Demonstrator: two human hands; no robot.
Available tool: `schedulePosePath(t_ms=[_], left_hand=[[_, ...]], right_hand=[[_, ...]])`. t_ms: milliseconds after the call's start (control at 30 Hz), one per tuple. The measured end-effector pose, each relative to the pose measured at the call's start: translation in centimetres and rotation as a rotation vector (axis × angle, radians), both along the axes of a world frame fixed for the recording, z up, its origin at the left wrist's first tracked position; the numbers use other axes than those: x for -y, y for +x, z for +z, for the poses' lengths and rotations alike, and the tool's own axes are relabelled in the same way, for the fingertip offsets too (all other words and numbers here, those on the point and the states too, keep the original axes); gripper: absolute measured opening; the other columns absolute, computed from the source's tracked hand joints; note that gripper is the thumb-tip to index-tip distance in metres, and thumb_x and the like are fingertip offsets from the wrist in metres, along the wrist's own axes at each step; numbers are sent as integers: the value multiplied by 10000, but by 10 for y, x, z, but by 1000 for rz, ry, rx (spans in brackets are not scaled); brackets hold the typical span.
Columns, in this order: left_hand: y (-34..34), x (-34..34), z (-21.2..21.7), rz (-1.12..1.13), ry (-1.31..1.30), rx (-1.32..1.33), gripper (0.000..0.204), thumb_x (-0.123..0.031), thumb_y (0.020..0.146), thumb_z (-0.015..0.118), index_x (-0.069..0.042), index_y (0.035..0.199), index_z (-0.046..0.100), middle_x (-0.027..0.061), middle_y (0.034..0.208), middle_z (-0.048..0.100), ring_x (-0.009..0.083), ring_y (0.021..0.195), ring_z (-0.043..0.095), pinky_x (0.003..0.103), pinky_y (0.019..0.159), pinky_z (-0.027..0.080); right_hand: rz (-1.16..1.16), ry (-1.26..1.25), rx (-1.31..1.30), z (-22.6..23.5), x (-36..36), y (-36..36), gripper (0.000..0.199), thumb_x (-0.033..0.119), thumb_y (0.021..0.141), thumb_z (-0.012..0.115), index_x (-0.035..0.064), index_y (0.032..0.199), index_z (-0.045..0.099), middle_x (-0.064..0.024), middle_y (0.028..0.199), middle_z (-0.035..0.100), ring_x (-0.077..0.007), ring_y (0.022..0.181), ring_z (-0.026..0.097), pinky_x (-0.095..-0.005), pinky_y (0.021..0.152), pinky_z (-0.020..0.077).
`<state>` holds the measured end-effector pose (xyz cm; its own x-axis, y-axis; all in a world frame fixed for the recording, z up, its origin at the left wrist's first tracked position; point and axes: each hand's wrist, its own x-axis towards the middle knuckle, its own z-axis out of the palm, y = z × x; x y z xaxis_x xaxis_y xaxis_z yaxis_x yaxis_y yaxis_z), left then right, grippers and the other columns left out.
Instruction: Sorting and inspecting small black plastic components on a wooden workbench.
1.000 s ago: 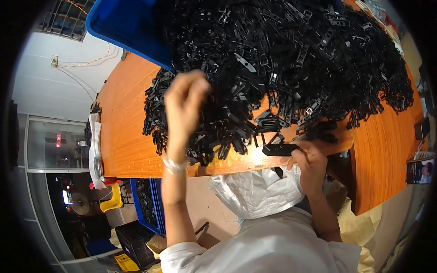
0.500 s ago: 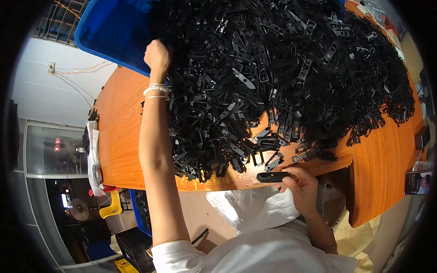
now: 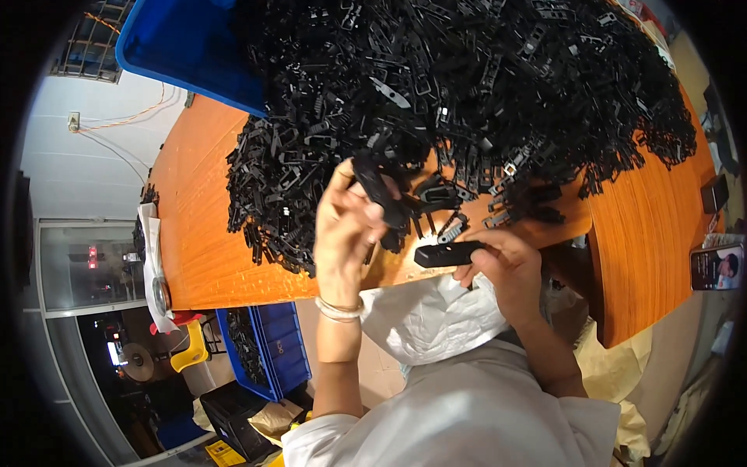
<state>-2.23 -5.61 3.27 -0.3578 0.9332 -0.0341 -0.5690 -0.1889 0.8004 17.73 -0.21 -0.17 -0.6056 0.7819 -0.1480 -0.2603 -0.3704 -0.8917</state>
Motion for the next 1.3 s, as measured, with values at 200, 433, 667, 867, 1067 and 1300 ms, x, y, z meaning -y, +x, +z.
schedulePosePath(t_ms=[200, 433, 667, 867, 1067, 1300], left_hand=[[38, 18, -21, 54, -61, -608, 255, 117, 722, 545, 17, 954, 512, 127, 1002, 577, 189, 982, 562, 255, 762, 497], [57, 41, -15, 7, -67, -1088, 458, 87, 692, 558, 14, 1143, 522, 191, 1188, 516, 282, 1123, 492, 323, 892, 426], [65, 49, -22, -48, -181, -1016, 490, -24, 738, 658, 31, 1192, 481, 179, 1125, 556, 205, 998, 560, 276, 824, 461], [75, 53, -28, -42, -305, -811, 471, -20, 739, 658, 34, 1176, 491, 156, 1058, 589, 161, 925, 576, 268, 795, 464], [73, 59, -25, -101, -290, -1016, 410, -62, 730, 672, 35, 1104, 534, 172, 986, 615, 190, 840, 614, 275, 743, 464], [74, 70, -32, -274, -399, -913, 380, -121, 755, 654, 12, 1095, 552, 173, 977, 619, 279, 816, 623, 316, 723, 478]], right_hand=[[15, 59, 79, 18, -1, -4, 222, -81, 753, 459, -94, 968, 512, -162, 797, 610, -183, 642, 616, -252, 597, 507], [-15, 150, 119, 6, 12, 12, 237, -77, 775, 526, -92, 1012, 521, -136, 852, 617, -172, 732, 627, -253, 668, 517], [46, 398, 317, 8, 10, 17, 209, -25, 730, 623, -37, 938, 604, -96, 843, 624, -124, 723, 626, -224, 634, 504], [109, 658, 344, 8, 11, 23, 331, -86, 680, 598, -56, 1008, 568, -108, 861, 610, -178, 798, 606, -254, 697, 485], [36, 693, 259, 8, 10, 16, 322, -69, 638, 571, -30, 956, 606, -124, 906, 589, -248, 858, 581, -294, 777, 449], [120, 790, 341, -10, 11, 33, 299, -38, 668, 615, -10, 966, 603, -122, 873, 594, -213, 729, 581, -300, 652, 467]])
